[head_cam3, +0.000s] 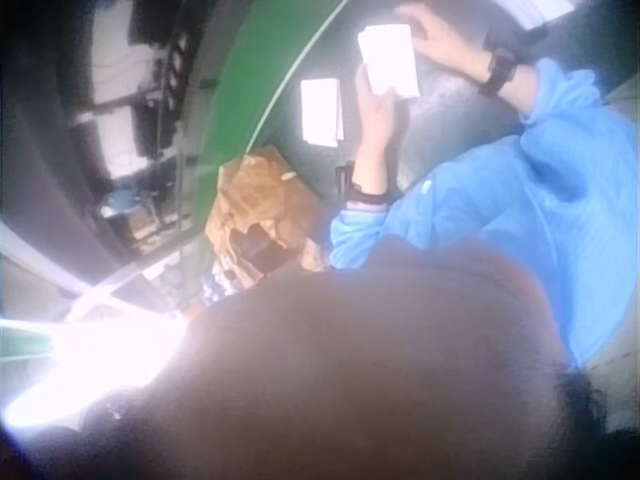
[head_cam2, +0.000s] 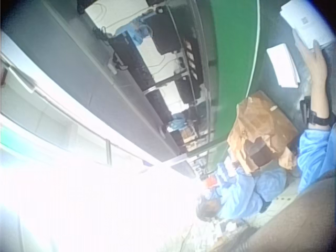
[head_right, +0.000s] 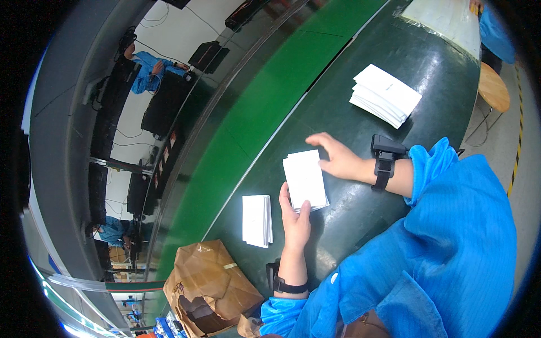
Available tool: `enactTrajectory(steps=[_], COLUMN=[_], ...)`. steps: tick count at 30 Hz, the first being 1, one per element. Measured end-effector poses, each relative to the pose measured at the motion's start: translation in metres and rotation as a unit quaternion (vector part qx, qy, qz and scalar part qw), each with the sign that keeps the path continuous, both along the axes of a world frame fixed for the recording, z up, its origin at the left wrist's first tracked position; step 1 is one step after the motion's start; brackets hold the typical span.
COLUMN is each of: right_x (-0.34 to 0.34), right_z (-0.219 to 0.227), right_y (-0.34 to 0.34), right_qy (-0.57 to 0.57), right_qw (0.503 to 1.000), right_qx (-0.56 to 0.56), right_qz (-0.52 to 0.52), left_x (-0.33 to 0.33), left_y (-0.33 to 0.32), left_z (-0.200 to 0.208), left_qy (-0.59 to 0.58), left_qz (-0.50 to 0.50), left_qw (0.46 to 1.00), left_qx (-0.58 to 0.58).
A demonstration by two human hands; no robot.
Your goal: Sorting and counting white rectangular items (possibly envelopes or small product boxes) and then placing them into plastic shipping bags.
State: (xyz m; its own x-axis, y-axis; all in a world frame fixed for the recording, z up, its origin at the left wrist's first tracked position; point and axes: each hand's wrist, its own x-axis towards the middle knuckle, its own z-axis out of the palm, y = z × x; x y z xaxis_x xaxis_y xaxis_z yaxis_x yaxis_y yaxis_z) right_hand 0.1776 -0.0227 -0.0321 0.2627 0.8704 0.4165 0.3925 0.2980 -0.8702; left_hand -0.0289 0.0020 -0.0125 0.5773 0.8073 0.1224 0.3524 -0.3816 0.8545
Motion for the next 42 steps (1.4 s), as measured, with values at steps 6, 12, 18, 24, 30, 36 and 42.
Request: enactTrajectory(steps=[6,12,18,24,30,36,42], right_x=[-0.01,-0.003,-0.004,0.016,0.022,0.036,0.046], right_z=[0.005,0.018,0.024,0.027,0.019,0.038,0.04], right_y=[-0.009,-0.012,-0.01,-0.002,0.002,-0.004,-0.006], right_qy=[-0.103,-0.26,-0.209,0.037,0.321,0.493,0.506], right_qw=[0.994,0.961,0.972,0.981,0.912,0.814,0.772], right_qx=[-0.025,-0.083,-0.103,-0.18,-0.204,-0.191,-0.237], right_qz=[-0.019,-0.045,-0.003,0.058,0.152,0.239,0.302], left_x=[0.002,0.001,0.001,0.001,-0.002,-0.001,0.002], left_y=[-0.003,0.0,-0.001,0.002,0.004,0.007,0.012], left_z=[-0.002,-0.007,-0.007,-0.007,-0.011,-0.014,-0.017], left_qy=[-0.02,-0.052,-0.168,-0.242,-0.298,-0.237,-0.155], left_qz=[-0.01,-0.007,0.017,0.066,0.079,0.121,0.126], left_qw=[1.0,0.998,0.976,0.941,0.913,0.954,0.98], left_qx=[-0.004,-0.032,-0.136,-0.225,-0.267,-0.136,-0.019])
